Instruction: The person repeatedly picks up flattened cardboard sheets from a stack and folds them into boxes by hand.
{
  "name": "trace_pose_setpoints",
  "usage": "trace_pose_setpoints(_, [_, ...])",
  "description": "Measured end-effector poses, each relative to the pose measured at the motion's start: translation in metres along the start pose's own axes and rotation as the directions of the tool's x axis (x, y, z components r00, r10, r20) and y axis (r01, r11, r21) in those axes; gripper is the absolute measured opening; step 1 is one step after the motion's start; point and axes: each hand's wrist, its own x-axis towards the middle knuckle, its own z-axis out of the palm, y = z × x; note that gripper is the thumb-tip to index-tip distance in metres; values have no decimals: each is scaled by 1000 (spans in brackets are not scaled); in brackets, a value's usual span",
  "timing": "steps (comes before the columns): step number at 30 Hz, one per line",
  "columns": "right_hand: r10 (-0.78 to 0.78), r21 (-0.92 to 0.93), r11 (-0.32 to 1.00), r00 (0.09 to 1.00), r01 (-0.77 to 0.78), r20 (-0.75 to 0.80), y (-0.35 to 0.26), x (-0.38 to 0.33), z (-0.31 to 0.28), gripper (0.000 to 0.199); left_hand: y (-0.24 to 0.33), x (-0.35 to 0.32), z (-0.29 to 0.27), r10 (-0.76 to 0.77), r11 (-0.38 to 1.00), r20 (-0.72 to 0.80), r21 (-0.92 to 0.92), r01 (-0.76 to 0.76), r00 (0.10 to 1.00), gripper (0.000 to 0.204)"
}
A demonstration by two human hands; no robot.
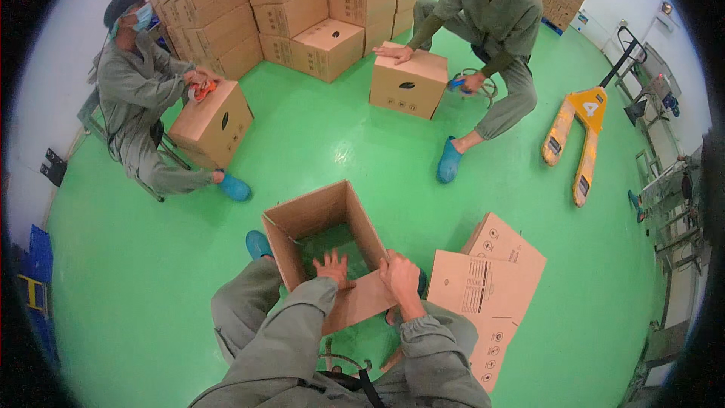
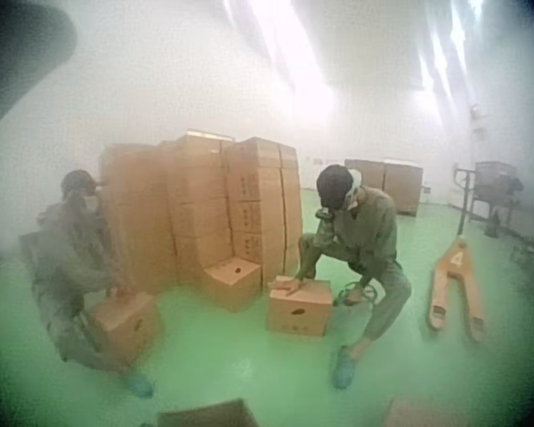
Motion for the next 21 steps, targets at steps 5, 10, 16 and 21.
trace_pose_setpoints(5, [-3, -1, 1000, 1000, 3, -5, -1, 0, -2, 21, -20, 3, -127, 118, 993, -841, 89, -81, 528, 128])
trace_pose_setpoints(10, [-62, -18, 998, 997, 61, -41, -4, -8, -6, 23, -28, -30, -127, 49, 998, -536, 62, -19, 843, 148])
trace_pose_setpoints(16, [-106, -10, 994, 993, 106, -59, -9, -17, -6, 31, -20, -54, -67, 128, 992, -344, 32, -124, 930, 159])
trace_pose_setpoints(21, [-118, -83, 990, 992, 114, -45, -15, -24, 3, 36, -6, -29, 40, 84, 978, -272, 207, -27, 959, 112])
